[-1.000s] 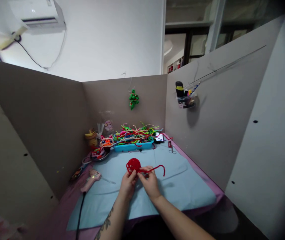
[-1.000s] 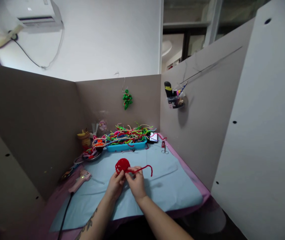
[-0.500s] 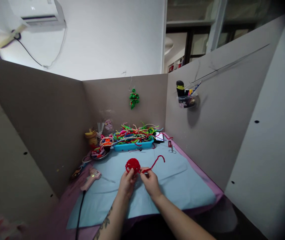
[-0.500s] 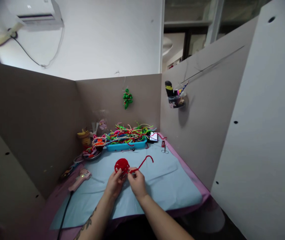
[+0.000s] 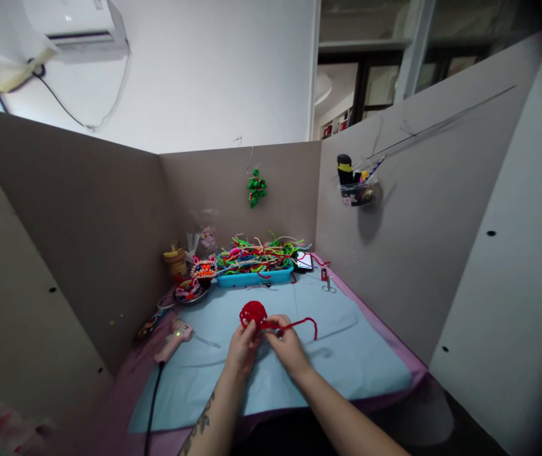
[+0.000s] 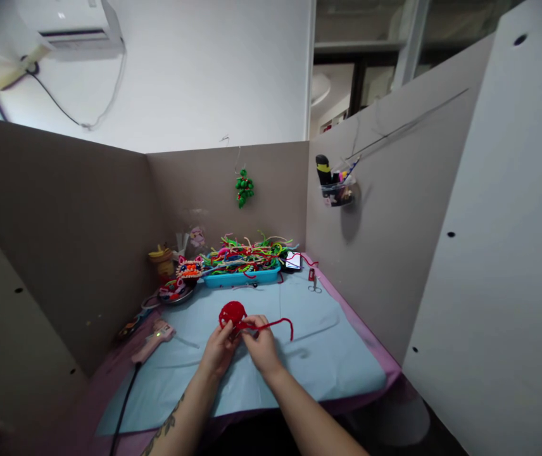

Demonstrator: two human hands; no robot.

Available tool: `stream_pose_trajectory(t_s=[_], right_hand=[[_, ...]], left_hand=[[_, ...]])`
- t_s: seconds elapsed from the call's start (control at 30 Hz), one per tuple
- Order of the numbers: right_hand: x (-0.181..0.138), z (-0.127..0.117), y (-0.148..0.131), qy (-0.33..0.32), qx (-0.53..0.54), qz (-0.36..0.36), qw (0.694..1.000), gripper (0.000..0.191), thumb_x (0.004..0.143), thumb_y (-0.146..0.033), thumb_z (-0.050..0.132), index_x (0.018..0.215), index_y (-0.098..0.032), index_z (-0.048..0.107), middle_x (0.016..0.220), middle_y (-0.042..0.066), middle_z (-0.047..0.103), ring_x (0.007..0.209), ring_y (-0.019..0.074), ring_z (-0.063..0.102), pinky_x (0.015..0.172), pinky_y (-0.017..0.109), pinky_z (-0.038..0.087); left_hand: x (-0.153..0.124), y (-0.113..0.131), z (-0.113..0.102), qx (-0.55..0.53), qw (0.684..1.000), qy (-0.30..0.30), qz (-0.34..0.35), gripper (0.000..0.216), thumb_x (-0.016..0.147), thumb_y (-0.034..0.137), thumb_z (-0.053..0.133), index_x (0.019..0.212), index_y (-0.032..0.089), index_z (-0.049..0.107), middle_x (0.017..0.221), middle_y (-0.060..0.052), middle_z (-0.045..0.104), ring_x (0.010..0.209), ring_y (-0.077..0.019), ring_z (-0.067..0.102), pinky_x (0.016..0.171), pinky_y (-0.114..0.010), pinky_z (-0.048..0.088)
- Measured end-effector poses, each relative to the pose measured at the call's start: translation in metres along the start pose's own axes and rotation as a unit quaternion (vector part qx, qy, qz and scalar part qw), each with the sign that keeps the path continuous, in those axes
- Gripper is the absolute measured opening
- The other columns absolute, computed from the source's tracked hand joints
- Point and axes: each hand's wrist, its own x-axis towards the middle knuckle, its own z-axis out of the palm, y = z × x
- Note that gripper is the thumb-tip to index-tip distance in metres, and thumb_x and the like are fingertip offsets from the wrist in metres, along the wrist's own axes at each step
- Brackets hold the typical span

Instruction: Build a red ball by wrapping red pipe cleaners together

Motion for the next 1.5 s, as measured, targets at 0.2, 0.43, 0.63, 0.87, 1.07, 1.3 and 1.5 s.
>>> stream_pose_trajectory(t_s=[0.2, 0.43, 0.63, 0.87, 1.07, 1.3, 1.5], right_hand=[[0.003, 0.001, 0.005, 0.044, 0.004, 0.012, 0.999, 0.014, 0.077, -0.021, 0.054, 0.086, -0.021, 0.065, 0.084, 0.002, 0.067, 0.081, 0.0194, 0.062, 0.075, 0.031, 0.048], [0.003, -0.004, 0.005, 0.046, -0.029, 0.023, 0.998, 0.011, 0.076, -0.027, 0.057, 0.073, -0.019, 0.064, 0.073, 0.003, 0.065, 0.069, 0.0189, 0.059, 0.065, 0.028, 0.045], [0.004, -0.007, 0.004, 0.032, -0.024, 0.003, 0.999, 0.013, 0.076, -0.025, 0.057, 0.067, -0.019, 0.063, 0.069, 0.001, 0.06, 0.067, 0.017, 0.055, 0.064, 0.027, 0.045], [0.0, -0.004, 0.002, 0.02, 0.008, 0.04, 0.999, 0.011, 0.078, -0.028, 0.06, 0.077, -0.021, 0.068, 0.08, 0.003, 0.061, 0.075, 0.0194, 0.059, 0.066, 0.028, 0.048], [0.012, -0.002, -0.001, 0.001, 0.04, 0.052, 0.998, 0.011, 0.077, -0.029, 0.062, 0.071, -0.02, 0.064, 0.08, 0.003, 0.058, 0.078, 0.0186, 0.057, 0.07, 0.027, 0.05], [0.033, 0.007, -0.011, -0.037, 0.076, 0.082, 0.993, 0.031, 0.073, -0.027, 0.066, 0.104, -0.021, 0.067, 0.114, 0.009, 0.058, 0.095, 0.0217, 0.059, 0.069, 0.026, 0.052], [0.048, 0.022, -0.003, 0.086, 0.077, 0.11, 0.987, 0.023, 0.079, -0.035, 0.063, 0.096, -0.02, 0.063, 0.095, 0.007, 0.063, 0.083, 0.0197, 0.062, 0.065, 0.026, 0.051]], left_hand=[[-0.003, -0.002, 0.003, 0.035, 0.999, 0.0, 0.0, 0.041, 0.056, 0.034, 0.086, 0.088, 0.012, 0.072, 0.091, -0.01, 0.073, 0.079, -0.0171, 0.064, 0.069, -0.025, 0.047], [-0.006, 0.0, 0.005, 0.042, 0.999, -0.008, -0.007, 0.037, 0.056, 0.035, 0.085, 0.083, 0.013, 0.072, 0.087, -0.008, 0.073, 0.077, -0.0163, 0.065, 0.067, -0.024, 0.046], [-0.006, -0.001, 0.005, 0.059, 0.998, -0.027, -0.006, 0.037, 0.057, 0.034, 0.085, 0.085, 0.013, 0.073, 0.09, -0.01, 0.074, 0.085, -0.0199, 0.066, 0.079, -0.03, 0.048], [-0.006, -0.004, 0.004, 0.047, 0.999, -0.025, 0.006, 0.037, 0.058, 0.035, 0.084, 0.085, 0.012, 0.074, 0.092, -0.013, 0.074, 0.09, -0.0232, 0.067, 0.093, -0.036, 0.045], [-0.001, 0.001, 0.007, 0.034, 0.999, -0.028, 0.005, 0.039, 0.06, 0.037, 0.083, 0.089, 0.012, 0.075, 0.095, -0.014, 0.074, 0.097, -0.0274, 0.066, 0.097, -0.039, 0.044], [0.019, 0.013, 0.017, 0.039, 0.999, 0.015, 0.009, 0.039, 0.059, 0.036, 0.083, 0.09, 0.014, 0.075, 0.093, -0.011, 0.074, 0.091, -0.0266, 0.067, 0.087, -0.036, 0.049], [0.037, 0.009, 0.024, 0.052, 0.998, 0.045, 0.011, 0.041, 0.058, 0.039, 0.083, 0.088, 0.014, 0.075, 0.089, -0.011, 0.075, 0.09, -0.028, 0.067, 0.087, -0.037, 0.048]])
